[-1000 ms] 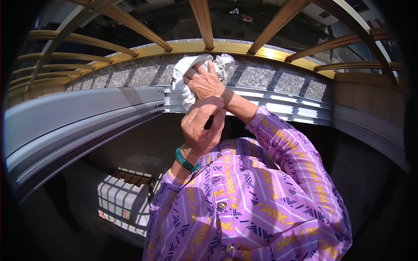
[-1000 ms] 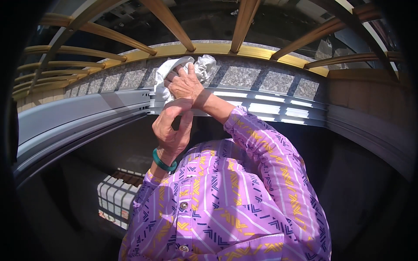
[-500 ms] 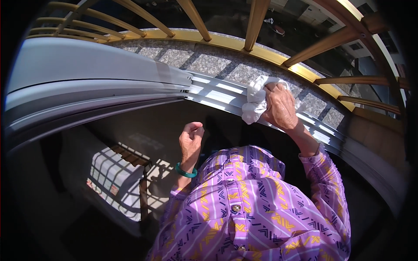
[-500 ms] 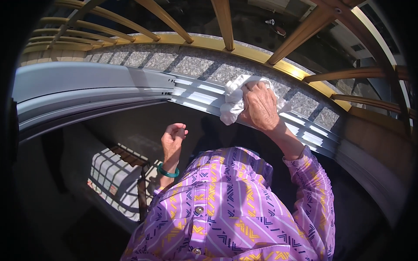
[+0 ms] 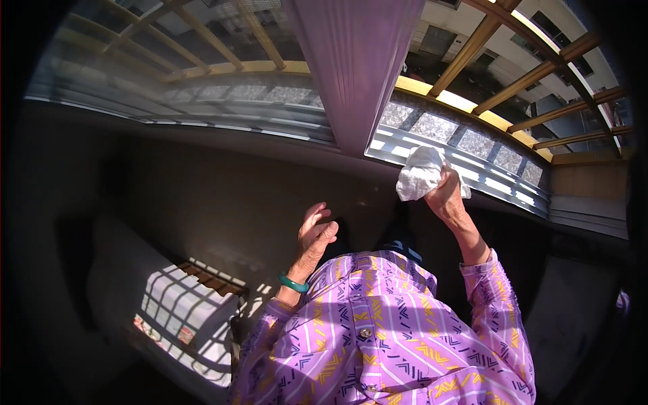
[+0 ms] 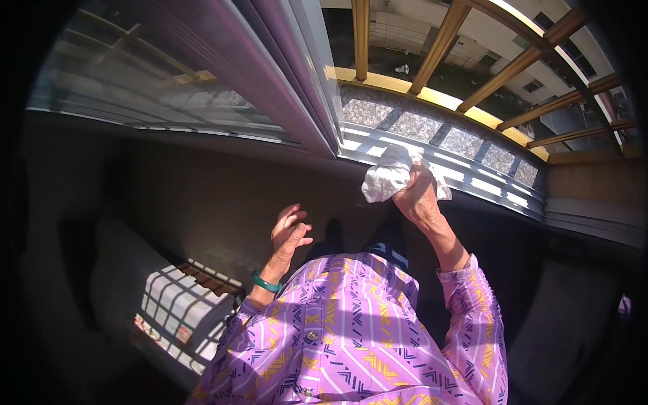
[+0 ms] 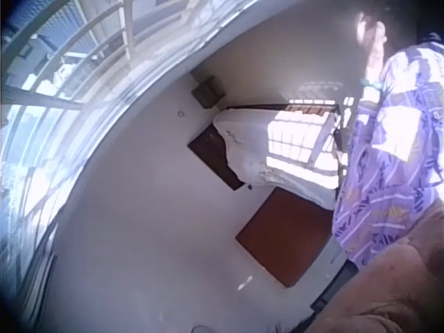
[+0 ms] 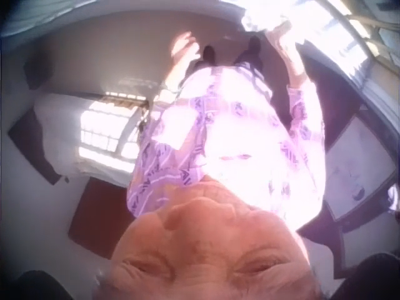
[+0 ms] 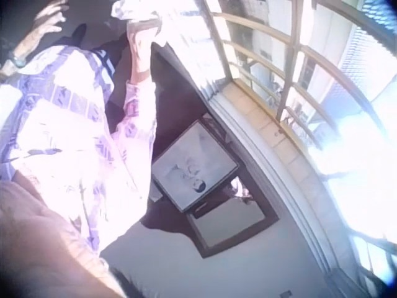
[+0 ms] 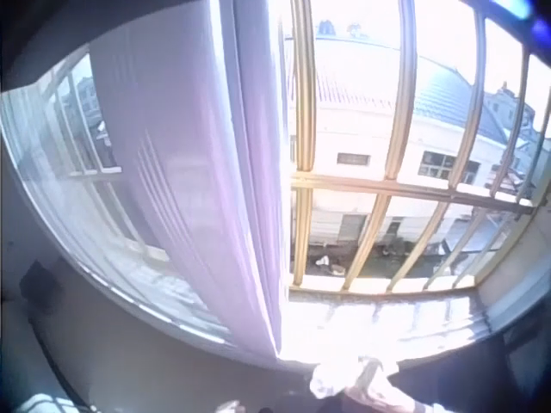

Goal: The person wipes the window frame and the sliding track using a white cloth, then moves to a wooden side table and wipes its top surface.

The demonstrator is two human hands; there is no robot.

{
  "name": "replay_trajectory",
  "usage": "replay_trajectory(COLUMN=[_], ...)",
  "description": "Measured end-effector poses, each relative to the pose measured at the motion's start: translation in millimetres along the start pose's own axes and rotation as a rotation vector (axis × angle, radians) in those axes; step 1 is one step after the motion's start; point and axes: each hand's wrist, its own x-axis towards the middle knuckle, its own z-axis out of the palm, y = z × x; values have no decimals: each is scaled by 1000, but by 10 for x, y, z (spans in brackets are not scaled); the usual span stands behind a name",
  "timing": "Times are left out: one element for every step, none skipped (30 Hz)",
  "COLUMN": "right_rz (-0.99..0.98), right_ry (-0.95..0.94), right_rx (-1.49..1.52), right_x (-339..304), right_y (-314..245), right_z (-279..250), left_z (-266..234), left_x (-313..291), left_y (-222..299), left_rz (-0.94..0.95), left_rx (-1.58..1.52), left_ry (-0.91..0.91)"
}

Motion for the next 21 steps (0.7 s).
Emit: replay_trajectory(right_rz=[-257, -240, -212, -212, -329, -348, -358, -368, -356, -346, -68, 62, -89, -263, -335, -404, -416, -427, -392, -436, -429], right_ry=[-52, -130, -124, -149, -289, -598, -612, -619, -678, -711, -741, -399, -32, 159, 215, 263, 296, 331, 479, 514, 513], right_rx=[-196, -255, -319, -296, -284, -602, -414, -221, -129, -1, 161, 338, 363, 113, 60, 21, -33, -88, -199, -85, -35], right_x=[-29, -89, -149, -180, -169, -124, -96, -71, -24, 63, 158, 193, 310, 403, 469, 538, 603, 680, 757, 754, 715], right_y=[-231, -566, -772, -828, -924, -1097, -1140, -1191, -1199, -1268, -1323, -1204, -1213, -1238, -1314, -1404, -1477, -1524, -1522, -1583, -1606], right_z=[147, 339, 577, 809, 974, 1083, 1037, 998, 880, 708, 525, 366, 280, 150, 92, 130, 185, 259, 378, 448, 465], left_z=[-15, -32, -14, 8, 25, 18, -49, -212, -357, -488, -699, -851, -913, -889, -891, -916, -906, -886, -871, -824, -753], left_x=[-29, -14, 23, 82, 139, 151, 159, 210, 170, 35, 15, 3, -33, -55, -27, -31, -42, -36, -44, -69, -93], left_y=[125, 207, 292, 253, 206, 246, 355, 344, 333, 376, 229, 128, 110, 181, 199, 203, 217, 224, 230, 264, 307], left_rz=[7, 10, 27, 38, 44, -3, -14, -77, -103, -122, -59, 7, 104, 81, 97, 116, 132, 119, 107, 127, 131], left_rx=[-78, -157, -314, -454, -592, -664, -701, -823, -846, -870, -867, -860, -818, -840, -862, -877, -869, -819, -772, -769, -745], left_ry=[-97, -201, -333, -377, -420, -382, -353, -320, -237, -142, -82, -37, -20, 24, -55, -118, -135, -109, -76, -85, -95])
